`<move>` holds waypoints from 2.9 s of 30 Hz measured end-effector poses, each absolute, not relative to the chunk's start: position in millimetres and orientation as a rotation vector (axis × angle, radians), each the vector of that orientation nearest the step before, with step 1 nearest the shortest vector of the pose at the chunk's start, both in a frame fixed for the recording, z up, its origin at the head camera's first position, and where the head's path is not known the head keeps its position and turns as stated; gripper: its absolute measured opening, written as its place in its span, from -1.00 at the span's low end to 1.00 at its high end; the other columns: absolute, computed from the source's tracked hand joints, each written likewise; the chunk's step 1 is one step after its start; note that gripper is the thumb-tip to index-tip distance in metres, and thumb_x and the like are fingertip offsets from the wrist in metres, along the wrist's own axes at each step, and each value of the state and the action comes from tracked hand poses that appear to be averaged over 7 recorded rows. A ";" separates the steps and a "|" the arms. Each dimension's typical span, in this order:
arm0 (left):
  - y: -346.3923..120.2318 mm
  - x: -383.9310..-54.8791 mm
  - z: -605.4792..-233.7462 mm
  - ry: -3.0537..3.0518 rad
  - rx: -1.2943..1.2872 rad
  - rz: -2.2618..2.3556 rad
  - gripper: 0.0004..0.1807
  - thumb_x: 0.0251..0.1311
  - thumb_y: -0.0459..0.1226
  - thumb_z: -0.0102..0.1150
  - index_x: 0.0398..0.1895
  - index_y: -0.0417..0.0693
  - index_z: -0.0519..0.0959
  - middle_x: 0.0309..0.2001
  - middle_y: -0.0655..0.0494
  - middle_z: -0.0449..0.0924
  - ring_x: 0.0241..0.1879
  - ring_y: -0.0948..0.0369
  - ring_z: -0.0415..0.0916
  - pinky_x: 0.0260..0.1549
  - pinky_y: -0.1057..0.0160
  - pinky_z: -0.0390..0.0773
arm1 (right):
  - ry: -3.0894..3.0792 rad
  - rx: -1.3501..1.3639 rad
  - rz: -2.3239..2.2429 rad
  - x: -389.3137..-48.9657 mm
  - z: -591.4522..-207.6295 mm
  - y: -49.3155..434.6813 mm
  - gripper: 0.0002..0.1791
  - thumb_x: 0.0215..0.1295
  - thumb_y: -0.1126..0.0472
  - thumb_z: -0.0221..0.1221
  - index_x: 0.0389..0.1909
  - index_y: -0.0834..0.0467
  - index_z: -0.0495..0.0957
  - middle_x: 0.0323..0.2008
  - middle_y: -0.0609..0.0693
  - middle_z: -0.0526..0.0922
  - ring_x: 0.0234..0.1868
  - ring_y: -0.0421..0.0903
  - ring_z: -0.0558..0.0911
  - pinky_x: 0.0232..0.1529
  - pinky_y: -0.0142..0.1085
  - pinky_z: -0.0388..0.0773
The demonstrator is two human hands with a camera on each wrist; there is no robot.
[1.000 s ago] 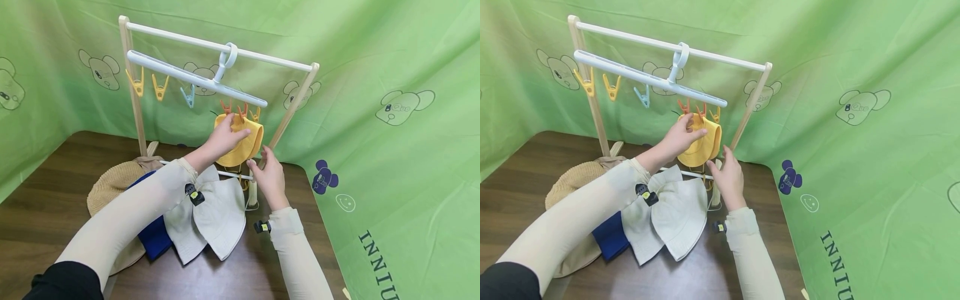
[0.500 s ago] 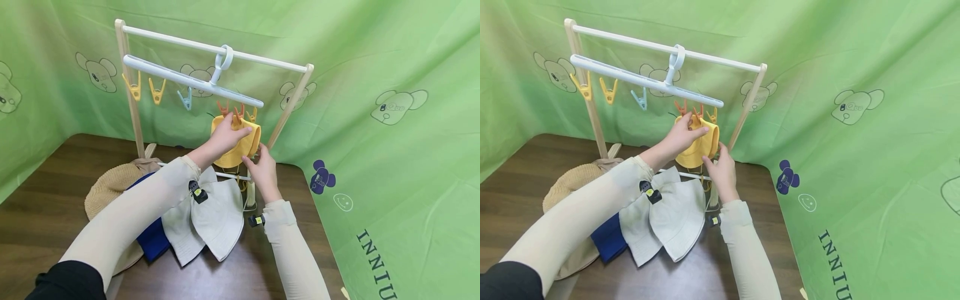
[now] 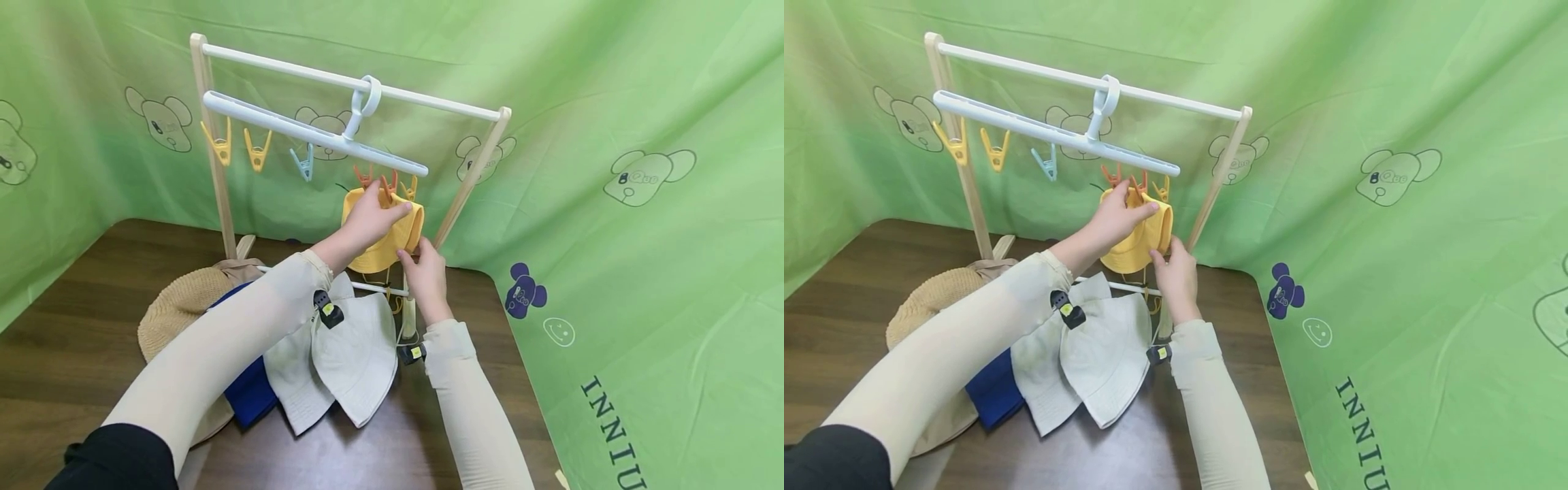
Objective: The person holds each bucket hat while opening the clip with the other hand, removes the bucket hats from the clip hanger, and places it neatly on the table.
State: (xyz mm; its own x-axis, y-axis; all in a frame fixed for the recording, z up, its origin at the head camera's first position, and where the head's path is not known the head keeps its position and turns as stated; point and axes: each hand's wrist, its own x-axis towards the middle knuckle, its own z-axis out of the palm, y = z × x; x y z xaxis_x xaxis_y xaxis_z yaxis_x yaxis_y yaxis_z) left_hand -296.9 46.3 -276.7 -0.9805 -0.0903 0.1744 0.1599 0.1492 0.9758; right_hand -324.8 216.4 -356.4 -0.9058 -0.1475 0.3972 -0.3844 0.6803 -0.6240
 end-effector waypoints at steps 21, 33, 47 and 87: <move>42.7 -306.9 -275.9 -2.185 0.017 -1.881 -0.11 0.42 0.04 0.20 0.64 -0.09 0.03 0.45 -0.11 0.33 0.41 0.04 0.30 0.31 0.00 0.41 | -2.505 0.462 0.692 -313.5 -358.3 200.8 -0.83 0.47 0.09 0.22 -0.24 0.09 0.68 -0.47 -0.01 0.74 -0.50 -0.04 0.66 -0.48 -0.12 0.55; 37.2 -306.4 -271.4 -2.177 0.048 -1.906 -0.10 0.42 0.06 0.19 0.63 -0.14 0.06 0.54 -0.12 0.22 0.46 0.03 0.27 0.36 0.02 0.40 | -2.443 0.525 0.611 -301.4 -363.8 199.8 -0.79 0.47 0.14 0.19 -0.40 0.09 0.63 -0.57 -0.03 0.70 -0.60 -0.05 0.61 -0.58 -0.13 0.49; 30.8 -312.3 -272.2 -2.194 0.063 -1.756 -0.59 0.33 0.03 0.33 -0.43 -0.06 0.46 -0.51 0.14 0.30 -0.55 0.24 0.25 -0.56 0.29 0.29 | -2.390 0.555 0.563 -289.2 -366.4 199.3 -0.81 0.42 0.20 0.21 -0.44 0.09 0.61 -0.59 -0.05 0.66 -0.61 -0.04 0.60 -0.61 -0.11 0.47; 31.1 -314.4 -285.1 -1.975 0.212 -1.699 -0.58 0.19 0.05 0.46 -0.15 -0.11 0.75 -0.09 0.06 0.71 -0.37 0.22 0.45 -0.39 0.30 0.43 | -2.337 0.564 0.495 -284.0 -375.4 187.7 -0.86 0.41 0.23 0.20 -0.37 0.11 0.63 -0.62 -0.02 0.60 -0.62 0.05 0.60 -0.60 -0.03 0.48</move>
